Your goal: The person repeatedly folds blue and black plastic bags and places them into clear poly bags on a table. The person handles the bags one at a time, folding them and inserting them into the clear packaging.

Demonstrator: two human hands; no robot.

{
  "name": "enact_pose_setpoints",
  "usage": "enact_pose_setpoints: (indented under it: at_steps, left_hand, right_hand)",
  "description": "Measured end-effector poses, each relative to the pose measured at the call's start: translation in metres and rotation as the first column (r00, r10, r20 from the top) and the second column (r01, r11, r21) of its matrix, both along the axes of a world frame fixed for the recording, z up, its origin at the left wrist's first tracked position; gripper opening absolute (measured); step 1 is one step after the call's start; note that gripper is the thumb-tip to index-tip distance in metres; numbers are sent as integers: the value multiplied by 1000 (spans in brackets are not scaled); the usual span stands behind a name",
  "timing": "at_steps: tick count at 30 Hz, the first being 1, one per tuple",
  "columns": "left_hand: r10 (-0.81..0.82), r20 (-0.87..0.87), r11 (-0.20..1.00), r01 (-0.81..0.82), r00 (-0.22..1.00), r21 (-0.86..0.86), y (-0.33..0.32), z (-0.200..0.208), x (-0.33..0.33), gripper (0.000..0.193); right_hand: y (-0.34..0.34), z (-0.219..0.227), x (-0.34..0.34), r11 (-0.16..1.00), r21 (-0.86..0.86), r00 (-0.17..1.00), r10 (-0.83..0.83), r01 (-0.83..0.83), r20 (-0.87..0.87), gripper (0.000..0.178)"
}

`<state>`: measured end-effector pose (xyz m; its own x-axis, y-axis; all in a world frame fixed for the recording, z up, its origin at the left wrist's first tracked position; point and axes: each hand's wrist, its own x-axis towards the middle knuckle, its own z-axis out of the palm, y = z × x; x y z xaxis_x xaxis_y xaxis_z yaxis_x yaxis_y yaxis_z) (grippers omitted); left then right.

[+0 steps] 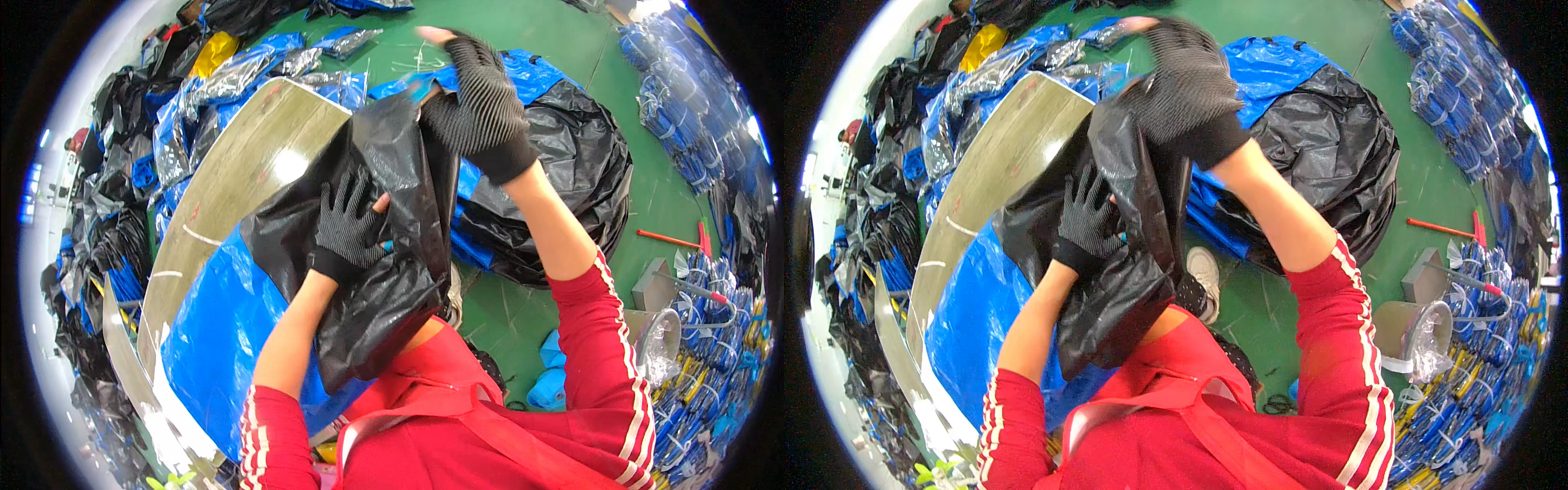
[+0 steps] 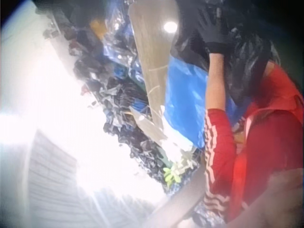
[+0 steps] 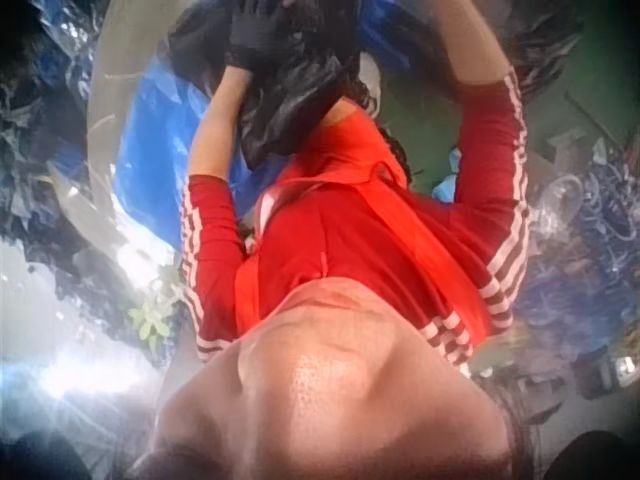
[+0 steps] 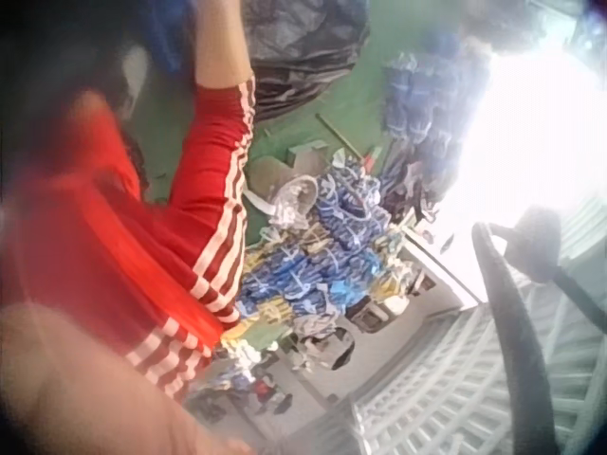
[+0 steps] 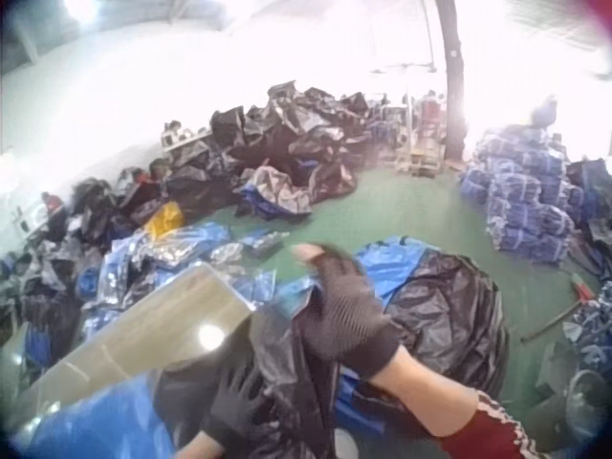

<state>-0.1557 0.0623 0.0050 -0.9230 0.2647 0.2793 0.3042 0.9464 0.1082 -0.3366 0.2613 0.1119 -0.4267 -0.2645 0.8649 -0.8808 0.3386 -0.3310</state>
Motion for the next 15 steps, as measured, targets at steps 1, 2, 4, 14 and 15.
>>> enact_pose_setpoints:
  at_steps: [1,2,4,14,15]
  left_hand:
    - [7,5,1000,-7,1000,-4,0,0,0,80]
    - [-1,60,999,-1,998,32,0,0,1,78]
    - [5,-21,1000,-5,1000,-10,-3,-2,2,77]
    - [44,53,998,-41,998,-51,2,15,3,72]
    - [18,113,1000,-19,993,6,0,27,7,71]
  right_hand:
    - [-7,-7,11,956,287,988,97,-59,-122,35]
    - [-12,-7,20,837,547,938,209,-25,-278,37]
    - [-15,-14,26,556,781,950,270,-286,156,35]
    - [47,-78,121,687,569,814,578,-452,-50,45]
    - [54,-84,131,719,472,855,485,-510,185,40]
